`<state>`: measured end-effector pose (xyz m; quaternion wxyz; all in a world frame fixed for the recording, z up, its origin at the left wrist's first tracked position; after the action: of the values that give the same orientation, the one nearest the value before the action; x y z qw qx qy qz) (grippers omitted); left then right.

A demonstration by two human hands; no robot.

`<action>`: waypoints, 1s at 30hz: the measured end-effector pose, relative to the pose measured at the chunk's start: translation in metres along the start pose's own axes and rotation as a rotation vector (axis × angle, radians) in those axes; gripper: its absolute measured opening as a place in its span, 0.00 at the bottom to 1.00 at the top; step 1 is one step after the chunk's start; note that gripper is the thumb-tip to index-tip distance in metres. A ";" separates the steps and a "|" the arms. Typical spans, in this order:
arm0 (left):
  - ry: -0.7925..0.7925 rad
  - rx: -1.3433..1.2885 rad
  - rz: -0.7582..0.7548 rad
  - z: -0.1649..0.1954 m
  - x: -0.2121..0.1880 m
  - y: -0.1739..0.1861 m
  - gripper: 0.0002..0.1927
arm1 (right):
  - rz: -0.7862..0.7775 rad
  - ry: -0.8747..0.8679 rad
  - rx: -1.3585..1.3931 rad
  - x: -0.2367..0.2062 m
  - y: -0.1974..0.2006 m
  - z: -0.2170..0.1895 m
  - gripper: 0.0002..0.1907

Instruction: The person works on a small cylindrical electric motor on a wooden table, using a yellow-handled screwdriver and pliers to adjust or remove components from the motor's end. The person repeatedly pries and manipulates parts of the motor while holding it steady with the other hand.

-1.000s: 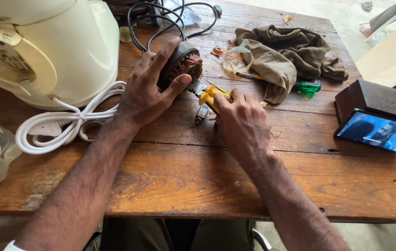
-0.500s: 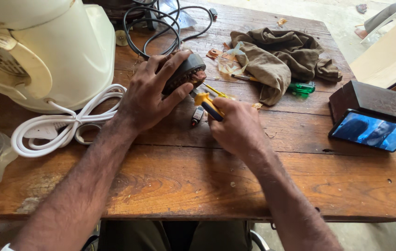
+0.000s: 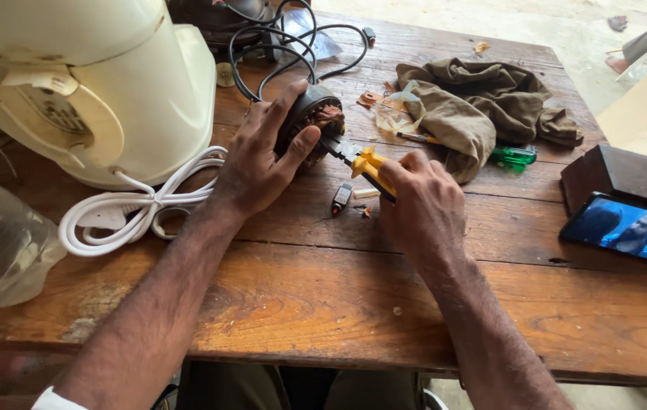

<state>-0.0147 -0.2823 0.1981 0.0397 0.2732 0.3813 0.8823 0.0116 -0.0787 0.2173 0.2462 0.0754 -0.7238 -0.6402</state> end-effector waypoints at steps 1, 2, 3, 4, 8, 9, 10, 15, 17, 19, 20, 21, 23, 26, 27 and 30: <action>-0.015 0.004 0.013 0.001 -0.001 0.001 0.33 | 0.007 0.001 -0.021 0.000 -0.002 0.001 0.12; -0.030 0.005 0.025 0.001 -0.002 0.002 0.33 | 0.013 0.000 -0.044 0.000 -0.004 0.002 0.12; -0.047 0.006 0.037 0.003 -0.002 0.002 0.32 | 0.015 -0.002 -0.062 0.000 -0.006 0.003 0.11; -0.039 -0.010 0.026 0.001 -0.001 0.000 0.33 | 0.019 -0.003 -0.079 0.001 -0.008 0.004 0.11; -0.004 -0.042 -0.010 -0.007 0.003 -0.005 0.35 | 0.016 0.010 -0.128 0.002 -0.015 0.003 0.09; 0.003 -0.045 -0.018 -0.008 0.004 -0.006 0.35 | 0.017 0.017 -0.139 0.003 -0.015 0.003 0.10; -0.004 -0.038 -0.015 -0.008 0.004 -0.006 0.35 | 0.017 0.024 -0.151 0.003 -0.016 0.002 0.11; -0.031 -0.003 -0.003 -0.008 0.003 -0.008 0.34 | -0.050 0.020 -0.200 0.004 -0.022 -0.002 0.13; -0.035 -0.013 -0.003 -0.008 0.003 -0.008 0.34 | -0.120 0.000 -0.224 0.006 -0.028 -0.003 0.14; -0.023 -0.017 -0.008 -0.009 0.003 -0.008 0.34 | -0.107 0.001 -0.222 0.006 -0.026 -0.008 0.14; -0.009 -0.017 -0.012 -0.009 0.003 -0.009 0.34 | -0.102 0.001 -0.225 0.006 -0.026 -0.011 0.15; 0.002 -0.020 -0.016 -0.010 0.004 -0.010 0.34 | -0.120 -0.005 -0.244 0.006 -0.027 -0.012 0.15; 0.013 -0.023 -0.020 -0.010 0.006 -0.010 0.34 | -0.159 -0.024 -0.286 0.004 -0.031 -0.012 0.17; -0.028 -0.010 -0.005 -0.006 0.004 -0.008 0.34 | -0.170 -0.015 -0.290 0.005 -0.032 -0.013 0.17; -0.050 0.001 0.007 -0.004 0.003 -0.007 0.34 | -0.152 -0.010 -0.276 0.005 -0.030 -0.014 0.16; -0.040 0.001 -0.003 -0.007 0.001 -0.007 0.34 | -0.095 0.019 -0.240 0.002 -0.025 -0.018 0.13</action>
<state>-0.0198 -0.2815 0.1900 0.0485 0.2904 0.3813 0.8763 0.0127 -0.0999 0.1948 0.2295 0.0856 -0.6353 -0.7324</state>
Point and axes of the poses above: each hand's wrist, its own x-axis towards the middle knuckle, its own y-axis out of the back of the hand, z = x × y, the point moved 10 cm from there along x, towards the middle knuckle, and after that the axes turned 15 degrees about -z, right-handed, at the moved point
